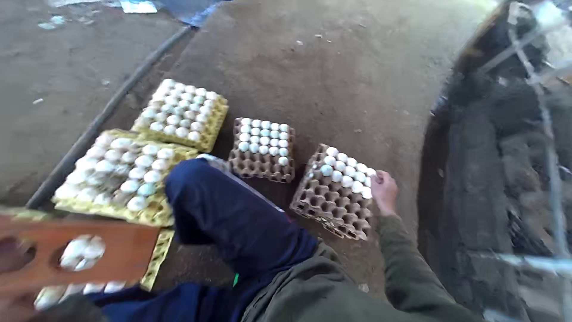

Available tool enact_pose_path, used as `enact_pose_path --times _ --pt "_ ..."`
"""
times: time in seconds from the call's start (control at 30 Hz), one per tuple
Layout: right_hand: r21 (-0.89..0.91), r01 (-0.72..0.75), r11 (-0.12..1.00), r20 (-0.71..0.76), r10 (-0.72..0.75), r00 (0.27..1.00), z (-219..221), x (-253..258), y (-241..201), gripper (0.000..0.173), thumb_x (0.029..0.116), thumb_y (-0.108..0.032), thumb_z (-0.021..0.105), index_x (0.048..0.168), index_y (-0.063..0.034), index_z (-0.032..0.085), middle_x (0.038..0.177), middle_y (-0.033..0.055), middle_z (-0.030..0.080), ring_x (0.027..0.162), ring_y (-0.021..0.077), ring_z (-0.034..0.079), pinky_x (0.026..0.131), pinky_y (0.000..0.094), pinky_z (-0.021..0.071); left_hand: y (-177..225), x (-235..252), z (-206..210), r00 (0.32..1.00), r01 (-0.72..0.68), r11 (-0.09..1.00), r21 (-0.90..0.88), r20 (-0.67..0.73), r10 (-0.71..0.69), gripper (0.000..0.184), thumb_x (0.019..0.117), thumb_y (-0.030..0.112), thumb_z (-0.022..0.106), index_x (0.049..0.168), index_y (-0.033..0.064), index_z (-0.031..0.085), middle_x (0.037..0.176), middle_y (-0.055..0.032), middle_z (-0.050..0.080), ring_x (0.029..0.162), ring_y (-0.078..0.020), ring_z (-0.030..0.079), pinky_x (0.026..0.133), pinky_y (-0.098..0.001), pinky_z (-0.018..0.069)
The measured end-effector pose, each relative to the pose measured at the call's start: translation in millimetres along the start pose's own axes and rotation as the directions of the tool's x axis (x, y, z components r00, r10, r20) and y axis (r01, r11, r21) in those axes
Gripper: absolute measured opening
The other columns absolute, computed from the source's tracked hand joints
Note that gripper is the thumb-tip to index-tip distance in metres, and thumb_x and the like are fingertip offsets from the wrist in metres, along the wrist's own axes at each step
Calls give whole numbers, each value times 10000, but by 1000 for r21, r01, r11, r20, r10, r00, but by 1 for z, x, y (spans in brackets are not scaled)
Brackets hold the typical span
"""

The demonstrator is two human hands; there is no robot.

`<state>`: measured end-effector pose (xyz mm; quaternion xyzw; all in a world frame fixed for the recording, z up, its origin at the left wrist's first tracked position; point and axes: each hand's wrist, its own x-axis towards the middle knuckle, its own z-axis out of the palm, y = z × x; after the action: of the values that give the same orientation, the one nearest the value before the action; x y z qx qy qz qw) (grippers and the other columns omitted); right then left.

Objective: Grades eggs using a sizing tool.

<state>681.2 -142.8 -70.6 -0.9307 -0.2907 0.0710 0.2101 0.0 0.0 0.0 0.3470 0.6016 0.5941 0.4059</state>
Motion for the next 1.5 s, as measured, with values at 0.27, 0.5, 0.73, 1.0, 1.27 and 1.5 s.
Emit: enact_pose_path --times 0.27,0.5,0.73,1.0,1.27,1.5 --pt "590 755 287 11 -938 348 8 -120 -277 311 1056 -114 487 1212 126 607 1140 154 672 964 47 677 856 222 581 66 44 -44 915 -333 575 -748 -404 4 848 999 640 -90 1284 66 465 1058 -187 669 938 -316 694 762 -487 603" --pt "592 805 51 504 -802 -320 129 -331 -414 295 1038 -161 552 1246 -12 698 1155 198 697 1004 291 706 898 446 584 49 20 -143 800 -460 462 -759 -579 -155 856 991 692 -19 1263 61 490 1033 -198 652 928 -330 683 789 -526 586" --pt "404 865 297 880 -383 -280 335 -433 -425 387 1060 -239 520 1378 -35 602 1272 196 676 1211 340 636 1064 534 465 45 -11 -224 634 -646 456 -613 -763 -128 839 1000 674 -29 1307 53 445 1052 -225 645 956 -350 685 829 -546 583" --pt "456 853 253 860 -373 -348 429 -517 -384 621 980 -377 674 1429 22 516 1339 294 601 1282 438 566 1091 587 434 48 -30 -255 542 -680 473 -560 -819 -191 837 1009 663 -15 1260 37 480 1068 -230 649 1008 -369 684 845 -586 576" --pt "384 834 396 903 -350 -250 435 -521 -404 494 979 -326 661 1358 -23 569 1188 242 669 1087 366 664 956 549 521 51 -23 -262 537 -682 442 -583 -809 -239 862 1008 678 5 1270 12 486 1109 -253 648 1047 -388 681 881 -569 574" --pt "-8 309 951 994 41 -102 433 -536 -409 238 1033 -240 480 1096 -19 540 876 162 621 654 261 644 607 391 591 52 -29 -275 497 -688 458 -563 -825 -268 772 1034 632 39 1277 27 454 1075 -261 622 1006 -414 677 842 -606 578"
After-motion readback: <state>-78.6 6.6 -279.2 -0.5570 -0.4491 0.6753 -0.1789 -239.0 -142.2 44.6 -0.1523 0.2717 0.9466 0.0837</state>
